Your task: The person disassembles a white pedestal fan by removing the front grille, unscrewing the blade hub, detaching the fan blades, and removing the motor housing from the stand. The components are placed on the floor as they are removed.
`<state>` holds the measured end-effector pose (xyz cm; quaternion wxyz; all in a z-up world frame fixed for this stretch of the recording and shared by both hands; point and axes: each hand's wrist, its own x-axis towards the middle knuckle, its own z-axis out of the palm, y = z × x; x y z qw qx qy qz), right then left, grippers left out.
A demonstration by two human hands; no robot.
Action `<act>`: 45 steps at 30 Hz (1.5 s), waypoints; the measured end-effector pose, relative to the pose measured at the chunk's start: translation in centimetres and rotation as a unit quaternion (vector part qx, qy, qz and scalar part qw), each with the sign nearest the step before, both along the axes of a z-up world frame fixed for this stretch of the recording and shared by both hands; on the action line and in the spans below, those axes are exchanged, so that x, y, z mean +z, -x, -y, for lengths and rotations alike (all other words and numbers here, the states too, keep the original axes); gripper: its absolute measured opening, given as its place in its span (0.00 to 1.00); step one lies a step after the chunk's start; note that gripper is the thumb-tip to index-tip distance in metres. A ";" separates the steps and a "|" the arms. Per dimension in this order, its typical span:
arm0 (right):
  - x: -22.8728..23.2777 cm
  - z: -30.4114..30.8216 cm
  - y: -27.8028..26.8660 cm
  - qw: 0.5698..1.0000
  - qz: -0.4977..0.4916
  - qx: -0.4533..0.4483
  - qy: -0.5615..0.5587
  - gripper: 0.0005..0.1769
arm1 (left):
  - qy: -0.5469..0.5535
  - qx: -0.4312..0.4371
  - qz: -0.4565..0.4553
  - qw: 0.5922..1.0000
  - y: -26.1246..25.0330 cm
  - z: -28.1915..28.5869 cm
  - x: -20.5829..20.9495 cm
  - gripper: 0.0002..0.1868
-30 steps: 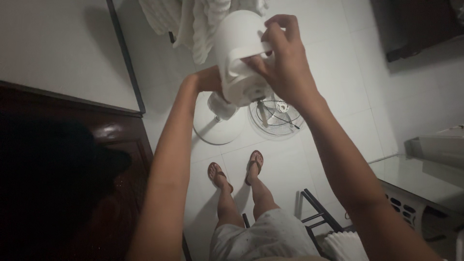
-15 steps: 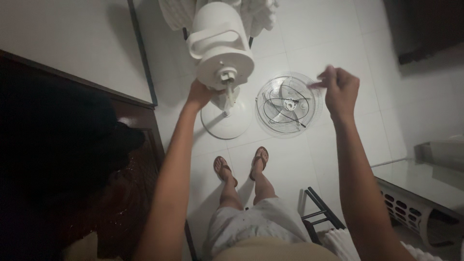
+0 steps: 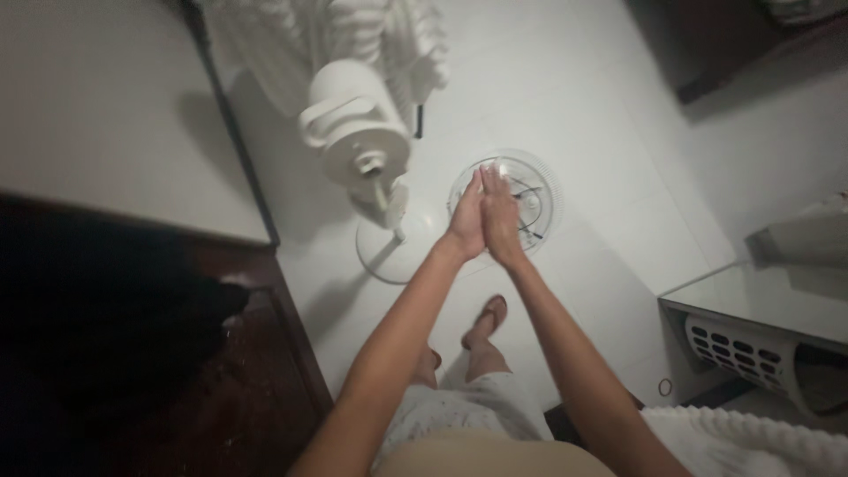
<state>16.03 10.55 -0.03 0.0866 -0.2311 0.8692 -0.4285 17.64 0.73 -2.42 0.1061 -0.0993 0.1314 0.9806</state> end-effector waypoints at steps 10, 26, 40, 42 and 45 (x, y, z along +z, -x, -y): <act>-1.3 -10.9 9.8 0.644 0.515 0.099 0.557 0.40 | 0.759 0.049 -0.213 0.613 5.3 -10.6 9.6 0.31; 1.0 -12.1 22.5 0.877 0.395 0.029 0.272 0.23 | 0.706 0.312 0.224 0.595 13.0 -13.2 12.1 0.15; 5.8 -5.3 23.2 0.958 0.220 0.134 0.125 0.24 | 0.751 0.373 0.145 0.525 9.8 -5.0 13.0 0.22; 4.4 -5.3 23.1 0.973 0.213 0.063 0.055 0.15 | 0.767 0.390 0.120 0.496 9.2 -3.8 11.7 0.22; 3.3 -6.2 23.8 0.989 0.076 0.117 -0.056 0.39 | 0.781 0.347 0.168 0.491 7.4 -1.8 9.9 0.08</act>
